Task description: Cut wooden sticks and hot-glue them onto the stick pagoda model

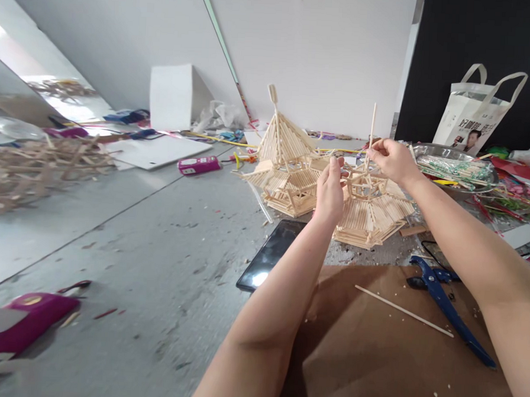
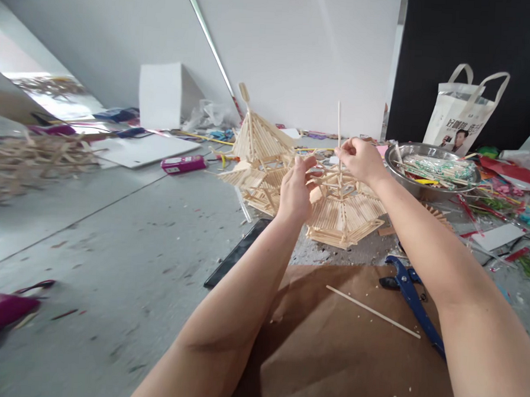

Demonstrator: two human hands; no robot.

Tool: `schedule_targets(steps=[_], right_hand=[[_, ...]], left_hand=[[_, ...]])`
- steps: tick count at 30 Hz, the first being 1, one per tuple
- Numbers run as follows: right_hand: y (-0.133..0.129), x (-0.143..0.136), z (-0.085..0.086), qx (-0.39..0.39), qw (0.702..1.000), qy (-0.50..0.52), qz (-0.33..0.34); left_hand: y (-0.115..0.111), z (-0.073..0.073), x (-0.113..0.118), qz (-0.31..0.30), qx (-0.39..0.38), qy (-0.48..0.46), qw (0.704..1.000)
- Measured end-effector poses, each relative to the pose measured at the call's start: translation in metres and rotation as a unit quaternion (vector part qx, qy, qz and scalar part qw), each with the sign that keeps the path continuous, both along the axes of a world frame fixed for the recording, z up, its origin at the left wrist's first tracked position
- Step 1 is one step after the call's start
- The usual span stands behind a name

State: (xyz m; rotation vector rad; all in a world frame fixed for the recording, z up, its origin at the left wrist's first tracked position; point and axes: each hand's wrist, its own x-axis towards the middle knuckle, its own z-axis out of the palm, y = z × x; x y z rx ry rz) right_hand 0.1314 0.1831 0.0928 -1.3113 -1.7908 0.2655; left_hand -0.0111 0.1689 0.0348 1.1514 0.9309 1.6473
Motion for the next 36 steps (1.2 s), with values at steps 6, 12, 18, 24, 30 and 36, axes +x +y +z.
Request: schedule_targets(steps=[6,12,18,24,30,36], right_hand=[[-0.024,0.020,0.004,0.064,0.996,0.010,-0.054],[-0.084,0.047,-0.016,0.092,0.992,-0.065,-0.053],[-0.145,0.063,-0.054,0.010,0.973,-0.226,-0.036],[-0.179,0.063,-0.070,-0.179,0.923,-0.340,0.000],[-0.199,0.059,-0.076,-0.272,0.878,-0.393,0.025],[-0.215,0.052,-0.088,-0.305,0.853,-0.417,0.075]], left_hand=[[-0.004,0.005,-0.002,0.016,0.000,0.024,1.000],[-0.007,0.011,-0.008,0.065,0.081,0.078,0.992],[-0.011,0.015,-0.010,0.164,0.218,0.156,0.949],[-0.065,0.011,0.001,0.157,0.339,0.255,0.892],[-0.127,-0.025,0.015,-0.114,0.345,0.532,0.765],[-0.148,-0.048,0.018,-0.253,0.236,0.721,0.601]])
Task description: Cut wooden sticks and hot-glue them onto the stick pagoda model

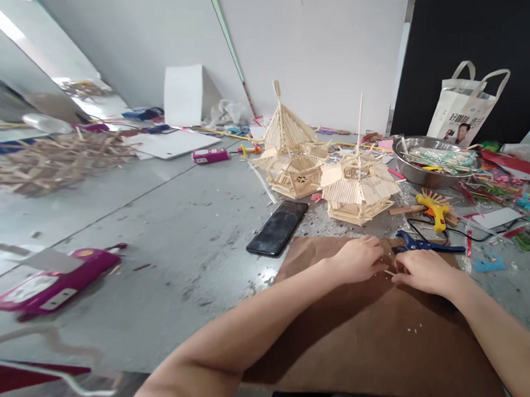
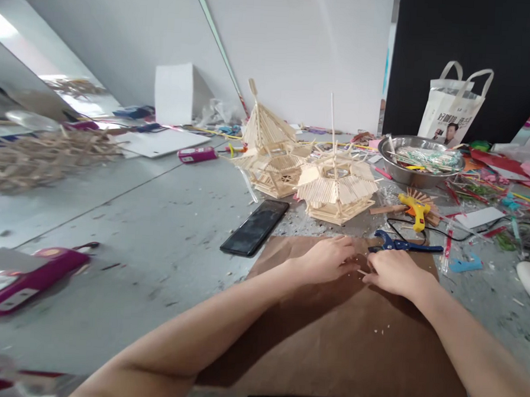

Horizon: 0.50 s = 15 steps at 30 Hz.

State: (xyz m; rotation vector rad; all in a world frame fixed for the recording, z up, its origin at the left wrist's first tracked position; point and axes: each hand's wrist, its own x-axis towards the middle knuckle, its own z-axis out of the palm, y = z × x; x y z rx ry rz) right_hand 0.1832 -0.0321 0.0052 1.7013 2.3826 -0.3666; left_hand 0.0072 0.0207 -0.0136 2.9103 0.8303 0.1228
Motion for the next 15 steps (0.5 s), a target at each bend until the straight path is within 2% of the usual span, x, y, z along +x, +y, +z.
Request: schedule_targets(steps=[8,15], right_hand=[[-0.003,-0.008,-0.012,0.018,0.999,-0.024,0.028],[-0.002,-0.006,-0.010,0.018,0.999,-0.026,0.018]], left_hand=[[-0.005,-0.011,0.005,-0.019,0.004,0.035,0.999],[-0.003,-0.011,0.001,-0.018,-0.002,0.055,0.998]])
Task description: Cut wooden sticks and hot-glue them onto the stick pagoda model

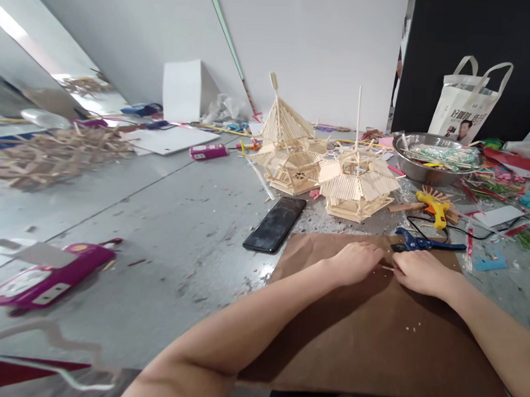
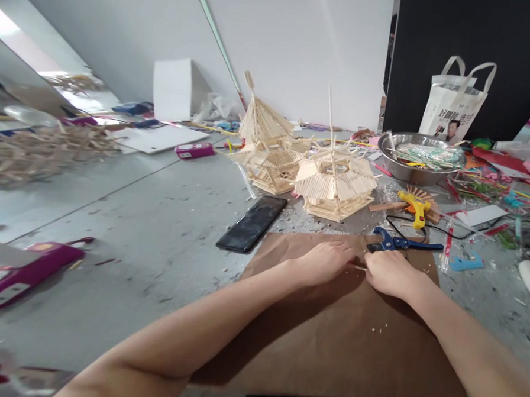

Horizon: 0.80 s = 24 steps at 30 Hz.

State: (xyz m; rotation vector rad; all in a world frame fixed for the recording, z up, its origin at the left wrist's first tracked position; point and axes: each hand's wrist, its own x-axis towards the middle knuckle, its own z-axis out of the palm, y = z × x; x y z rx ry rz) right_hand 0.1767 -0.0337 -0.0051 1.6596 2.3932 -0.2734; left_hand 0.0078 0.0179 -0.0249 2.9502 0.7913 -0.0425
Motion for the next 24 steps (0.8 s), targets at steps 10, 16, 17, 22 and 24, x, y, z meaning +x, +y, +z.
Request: schedule_targets(steps=[10,16,17,22,24], right_hand=[[0.016,0.027,0.008,0.141,0.981,0.114,-0.061],[0.023,0.039,-0.001,0.214,0.947,0.221,-0.094],[0.023,0.039,-0.003,0.214,0.938,0.252,-0.101],[0.024,0.037,-0.012,0.218,0.862,0.431,-0.154],[0.026,0.037,-0.017,0.224,0.810,0.515,-0.168]], left_hand=[[0.010,0.026,-0.013,0.131,0.011,-0.030,0.991],[0.014,0.027,-0.015,0.172,-0.005,-0.080,0.982],[0.015,0.026,-0.015,0.173,-0.009,-0.088,0.981],[0.017,0.020,-0.016,0.190,-0.044,-0.153,0.969],[0.018,0.018,-0.016,0.211,-0.069,-0.207,0.953]])
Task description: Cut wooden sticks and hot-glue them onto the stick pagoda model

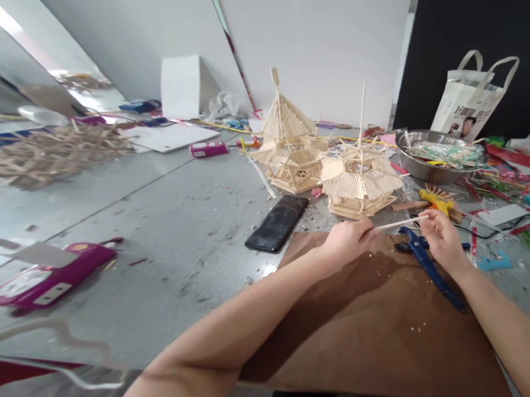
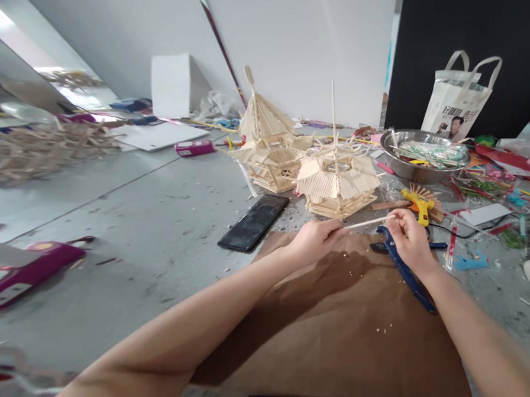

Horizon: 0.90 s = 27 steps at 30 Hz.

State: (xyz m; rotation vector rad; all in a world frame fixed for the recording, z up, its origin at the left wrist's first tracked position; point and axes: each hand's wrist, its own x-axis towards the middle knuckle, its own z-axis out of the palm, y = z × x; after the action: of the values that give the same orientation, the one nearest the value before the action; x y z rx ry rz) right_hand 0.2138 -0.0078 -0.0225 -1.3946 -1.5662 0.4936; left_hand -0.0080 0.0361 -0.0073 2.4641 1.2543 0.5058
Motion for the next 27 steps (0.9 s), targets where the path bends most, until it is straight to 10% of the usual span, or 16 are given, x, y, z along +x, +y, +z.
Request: schedule_targets(steps=[8,16,27], right_hand=[[0.010,-0.029,0.008,-0.078,0.984,0.113,0.111],[0.020,-0.056,0.026,-0.008,0.961,0.268,0.066],[0.023,-0.071,-0.026,0.041,0.948,0.314,-0.029]], left_hand=[[-0.003,-0.007,0.007,-0.032,-0.118,-0.182,0.976],[-0.007,-0.006,0.008,-0.050,-0.148,-0.229,0.961],[-0.010,-0.014,0.010,-0.015,-0.132,-0.264,0.955]])
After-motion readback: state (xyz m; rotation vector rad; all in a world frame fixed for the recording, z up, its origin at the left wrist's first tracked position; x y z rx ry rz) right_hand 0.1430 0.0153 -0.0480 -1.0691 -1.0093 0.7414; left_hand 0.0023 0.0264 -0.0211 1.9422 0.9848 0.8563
